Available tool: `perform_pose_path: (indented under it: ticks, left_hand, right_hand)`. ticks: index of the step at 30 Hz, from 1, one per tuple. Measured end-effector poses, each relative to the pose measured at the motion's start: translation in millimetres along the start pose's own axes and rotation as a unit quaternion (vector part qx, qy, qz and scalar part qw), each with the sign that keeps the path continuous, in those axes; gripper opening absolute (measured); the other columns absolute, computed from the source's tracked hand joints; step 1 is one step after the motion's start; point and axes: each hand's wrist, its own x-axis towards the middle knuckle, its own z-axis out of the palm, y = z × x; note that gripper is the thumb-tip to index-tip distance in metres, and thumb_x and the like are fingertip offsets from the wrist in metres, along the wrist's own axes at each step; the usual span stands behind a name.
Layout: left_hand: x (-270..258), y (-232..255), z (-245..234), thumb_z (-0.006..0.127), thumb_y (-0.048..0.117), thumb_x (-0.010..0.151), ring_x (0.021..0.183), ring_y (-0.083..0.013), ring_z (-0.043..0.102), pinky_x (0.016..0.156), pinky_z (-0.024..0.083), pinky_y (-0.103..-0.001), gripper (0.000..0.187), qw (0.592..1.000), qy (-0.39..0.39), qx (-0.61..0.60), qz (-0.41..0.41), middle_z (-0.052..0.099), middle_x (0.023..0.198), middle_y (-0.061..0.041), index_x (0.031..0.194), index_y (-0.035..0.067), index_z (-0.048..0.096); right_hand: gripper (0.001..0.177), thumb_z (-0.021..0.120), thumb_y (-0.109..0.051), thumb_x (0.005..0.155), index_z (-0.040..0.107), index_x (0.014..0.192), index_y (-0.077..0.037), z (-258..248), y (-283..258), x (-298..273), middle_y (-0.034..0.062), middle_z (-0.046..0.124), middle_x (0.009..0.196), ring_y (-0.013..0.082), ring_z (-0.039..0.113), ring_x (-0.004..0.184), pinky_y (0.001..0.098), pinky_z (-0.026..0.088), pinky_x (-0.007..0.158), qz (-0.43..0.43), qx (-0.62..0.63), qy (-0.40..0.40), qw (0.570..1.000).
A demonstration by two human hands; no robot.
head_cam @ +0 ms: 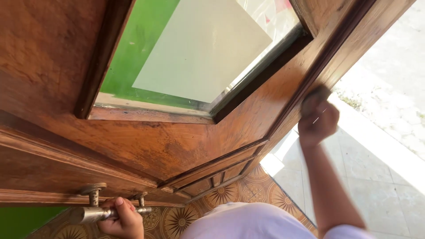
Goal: The person wipes the surface of a wooden door with a small cloth, moving from the upper glass panel down to the lower panels. They hold the door handle with one hand while scrubbing with the other, then briefly open the door before continuing to wipe the frame and panels.
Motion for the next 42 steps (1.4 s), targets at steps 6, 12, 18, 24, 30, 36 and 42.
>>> perform_pose_path:
  ticks: [6, 12, 18, 24, 30, 36, 42]
  left_hand:
    - [3.8, 8.7, 3.6, 0.063, 0.01, 0.104, 0.043, -0.006, 0.047, 0.044, 0.037, -0.02, 0.021, 1.0, -0.015, 0.015, 0.004, 0.052, 0.062, -0.002, 0.089, 0.006, 0.049]
    - [3.9, 7.3, -1.5, 0.061, 0.015, 0.108, 0.046, -0.007, 0.046, 0.051, 0.038, -0.02, 0.03, 0.998, -0.043, 0.053, 0.004, 0.049, 0.055, -0.001, 0.085, 0.004, 0.047]
    - [-1.3, -13.7, -15.1, 0.061, 0.016, 0.113, 0.042, -0.0108, 0.048, 0.05, 0.039, -0.024, 0.044, 0.99, -0.044, 0.129, 0.027, 0.047, 0.049, -0.003, 0.074, 0.003, 0.046]
    - [17.5, 75.6, 47.9, 0.052, 0.024, 0.118, 0.136, -0.0199, 0.048, 0.104, 0.057, -0.037, 0.048, 0.873, 0.054, 0.335, 0.351, 0.035, 0.131, -0.029, 0.137, -0.011, 0.027]
    - [-1.0, 60.7, 132.3, 0.068, 0.039, 0.091, 0.096, -0.0212, 0.053, 0.085, 0.041, -0.042, 0.019, 0.797, -0.212, 0.183, 0.536, 0.054, 0.105, 0.0, 0.098, 0.023, 0.06]
    - [-18.1, 166.7, 313.9, 0.049, 0.065, 0.113, 0.164, -0.0273, 0.016, 0.136, 0.01, -0.05, 0.079, 0.722, -0.418, 0.081, 0.545, 0.016, 0.175, -0.008, 0.169, 0.018, 0.02]
    - [-19.7, 159.8, 396.1, 0.04, 0.068, 0.111, 0.162, -0.0307, 0.02, 0.135, 0.011, -0.05, 0.084, 0.747, -0.389, 0.057, 0.537, 0.021, 0.173, -0.013, 0.167, 0.01, 0.019]
  right_hand:
    - [0.029, 0.059, 0.015, 0.078, 0.07, 0.1, 0.0, -28.1, -5.6, -107.5, 0.0167, 0.067, 0.106, 0.0322, 0.069, 0.092, 0.0389, 0.056, 0.077, 0.063, 0.086, -0.099, 0.989]
    - [0.024, 0.075, 0.001, 0.087, 0.078, 0.107, -0.01, -60.0, 23.9, -58.5, 0.0067, 0.073, 0.108, 0.0206, 0.072, 0.092, 0.0302, 0.06, 0.075, 0.156, 0.191, -0.386, 0.889]
    - [0.045, 0.049, -0.031, 0.127, 0.067, 0.109, 0.006, -81.7, 32.5, 151.9, 0.019, 0.071, 0.1, 0.0243, 0.068, 0.073, 0.035, 0.061, 0.082, -0.011, 0.236, -0.131, 0.963]
    - [0.031, 0.03, -0.013, 0.122, 0.059, 0.121, -0.002, 10.7, 172.1, 194.1, 0.0119, 0.061, 0.103, 0.0169, 0.06, 0.094, 0.0272, 0.048, 0.084, -0.072, 0.206, -0.102, 0.971]
    - [0.015, 0.056, 0.008, 0.1, 0.067, 0.105, 0.0, 9.6, 17.3, 222.1, 0.0134, 0.073, 0.106, 0.0245, 0.068, 0.104, 0.0376, 0.054, 0.089, -0.105, 0.106, 0.05, 0.988]
    - [0.019, 0.074, -0.019, 0.094, 0.068, 0.097, -0.002, -2.9, -15.7, 83.6, 0.0113, 0.071, 0.095, 0.0285, 0.066, 0.094, 0.0383, 0.052, 0.084, 0.07, 0.1, 0.014, 0.992]
    - [0.034, 0.054, 0.011, 0.081, 0.073, 0.106, -0.002, -39.8, -14.7, -101.6, 0.0149, 0.073, 0.11, 0.029, 0.073, 0.1, 0.0349, 0.057, 0.087, 0.167, 0.101, -0.202, 0.96]
